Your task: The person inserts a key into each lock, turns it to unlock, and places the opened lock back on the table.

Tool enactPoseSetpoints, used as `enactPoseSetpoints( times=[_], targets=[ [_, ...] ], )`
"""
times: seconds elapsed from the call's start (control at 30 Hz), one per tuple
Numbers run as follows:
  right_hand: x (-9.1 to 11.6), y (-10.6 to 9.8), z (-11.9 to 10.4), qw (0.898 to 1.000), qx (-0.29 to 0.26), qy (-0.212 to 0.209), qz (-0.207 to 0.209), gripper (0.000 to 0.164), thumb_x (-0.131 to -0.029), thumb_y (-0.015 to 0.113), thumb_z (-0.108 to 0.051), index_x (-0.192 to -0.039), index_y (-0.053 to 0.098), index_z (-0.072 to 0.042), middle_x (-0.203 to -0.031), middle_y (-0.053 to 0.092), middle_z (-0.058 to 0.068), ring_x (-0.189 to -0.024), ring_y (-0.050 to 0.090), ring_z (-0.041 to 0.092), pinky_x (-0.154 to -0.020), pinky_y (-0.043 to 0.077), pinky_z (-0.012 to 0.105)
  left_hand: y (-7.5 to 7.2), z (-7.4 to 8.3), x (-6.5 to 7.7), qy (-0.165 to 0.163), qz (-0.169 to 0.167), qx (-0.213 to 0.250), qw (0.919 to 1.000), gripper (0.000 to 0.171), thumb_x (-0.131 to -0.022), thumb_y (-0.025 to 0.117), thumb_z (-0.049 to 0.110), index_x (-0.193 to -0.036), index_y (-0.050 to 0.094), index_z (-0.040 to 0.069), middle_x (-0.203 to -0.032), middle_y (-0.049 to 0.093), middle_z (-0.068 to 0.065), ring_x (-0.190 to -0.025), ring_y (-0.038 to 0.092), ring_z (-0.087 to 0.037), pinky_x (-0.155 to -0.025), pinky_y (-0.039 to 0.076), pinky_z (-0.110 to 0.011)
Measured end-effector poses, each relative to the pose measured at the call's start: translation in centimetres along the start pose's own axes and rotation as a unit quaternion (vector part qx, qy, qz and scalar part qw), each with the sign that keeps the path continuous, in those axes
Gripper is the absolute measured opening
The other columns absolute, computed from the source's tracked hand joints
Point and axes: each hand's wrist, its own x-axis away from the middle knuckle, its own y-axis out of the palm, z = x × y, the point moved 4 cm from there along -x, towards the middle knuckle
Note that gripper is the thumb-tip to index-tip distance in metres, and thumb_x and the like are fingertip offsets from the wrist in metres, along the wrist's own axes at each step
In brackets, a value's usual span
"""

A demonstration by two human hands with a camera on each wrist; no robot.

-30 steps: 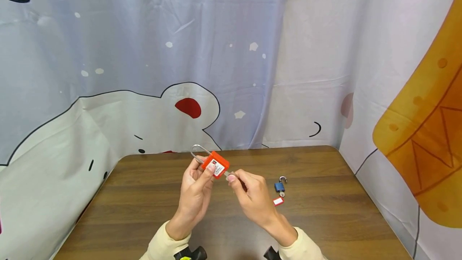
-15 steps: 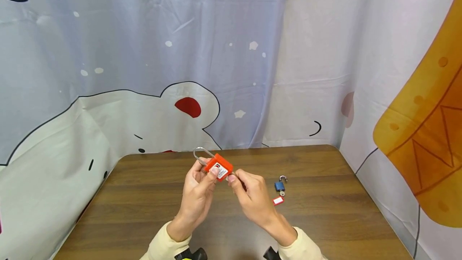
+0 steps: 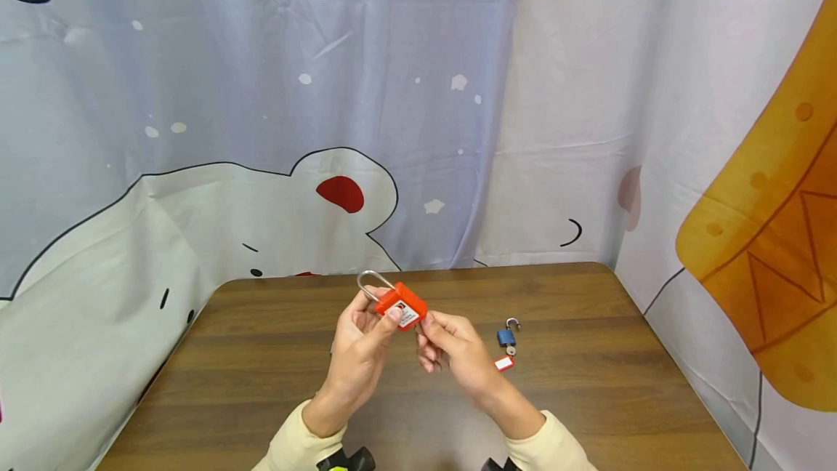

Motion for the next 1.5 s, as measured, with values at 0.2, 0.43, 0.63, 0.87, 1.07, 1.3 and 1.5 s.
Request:
enactPoseSetpoints(
  times=[0.2,0.43,0.63,0.87,1.07,1.3,1.5],
  targets=[
    [0.2,-0.1,0.9,0.981,-0.174,0.053,-0.07,0.031,-0.102,0.023,-0.017,-0.089,0.05,-0.009,-0.067,0.037,-0.006,-0.057,0.037,0.007,-0.053,0.026,0.022,0.0,-0.2,0.1,-0.006,-0.009,-0.01,0.9999,0.026,-0.083,0.062,-0.002,-0.106,0.051,0.005,-0.101,0.062,-0.001,-0.091,0.062,-0.012,-0.082,0.052,-0.022],
    [0.3,-0.2,1.7,0.964,-0.232,0.086,-0.097,0.034,-0.102,0.017,-0.019,-0.086,0.046,-0.01,-0.068,0.04,-0.006,-0.057,0.039,0.008,-0.056,0.03,0.02,-0.3,-0.4,0.2,-0.019,-0.007,-0.033,0.9992,0.027,-0.082,0.064,0.0,-0.106,0.052,0.005,-0.103,0.061,-0.003,-0.094,0.062,-0.013,-0.082,0.051,-0.023],
    [0.4,-0.9,2.1,0.988,-0.095,0.121,-0.001,0.039,-0.102,0.028,-0.035,-0.086,0.054,-0.01,-0.069,0.047,-0.005,-0.057,0.043,0.007,-0.054,0.036,0.019,-0.6,-0.6,0.4,-0.031,-0.005,-0.042,0.9986,0.023,-0.083,0.064,0.003,-0.103,0.053,0.006,-0.099,0.064,-0.002,-0.089,0.063,-0.012,-0.077,0.051,-0.023],
    [0.5,-2.3,0.4,0.984,0.105,0.106,0.102,0.042,-0.1,0.034,-0.039,-0.088,0.053,-0.004,-0.07,0.051,0.001,-0.058,0.049,0.009,-0.05,0.04,0.021,-0.9,-0.6,0.6,-0.038,-0.011,-0.056,0.9977,0.022,-0.082,0.065,0.008,-0.101,0.053,0.007,-0.101,0.064,-0.004,-0.091,0.064,-0.013,-0.078,0.054,-0.025],
    [0.5,-2.8,-2.2,0.967,0.213,0.025,0.14,0.032,-0.1,0.04,-0.024,-0.09,0.054,0.003,-0.072,0.053,0.007,-0.056,0.05,0.013,-0.047,0.042,0.024,-1.3,-0.5,0.7,-0.03,-0.022,-0.075,0.9965,0.023,-0.08,0.067,0.004,-0.098,0.054,0.005,-0.097,0.064,-0.003,-0.088,0.064,-0.013,-0.076,0.054,-0.024],
    [0.6,-2.7,-4.4,0.93,0.34,-0.028,0.139,0.01,-0.095,0.051,-0.013,-0.095,0.06,-0.013,-0.078,0.06,0.002,-0.065,0.056,0.008,-0.058,0.049,0.024,-1.7,-1.0,1.1,-0.024,-0.055,-0.117,0.9913,0.028,-0.077,0.071,0.003,-0.098,0.054,-0.004,-0.094,0.064,-0.001,-0.088,0.064,-0.011,-0.079,0.055,-0.025],
    [0.5,-2.1,-5.6,0.899,0.416,-0.077,0.111,0.011,-0.09,0.059,-0.011,-0.097,0.061,-0.019,-0.082,0.062,-0.006,-0.069,0.056,0.004,-0.059,0.049,0.021,-2.0,-1.7,1.5,-0.009,-0.089,-0.171,0.9812,0.024,-0.078,0.072,0.007,-0.097,0.058,0.002,-0.094,0.064,-0.007,-0.089,0.065,-0.009,-0.083,0.055,-0.028]
  ],
)
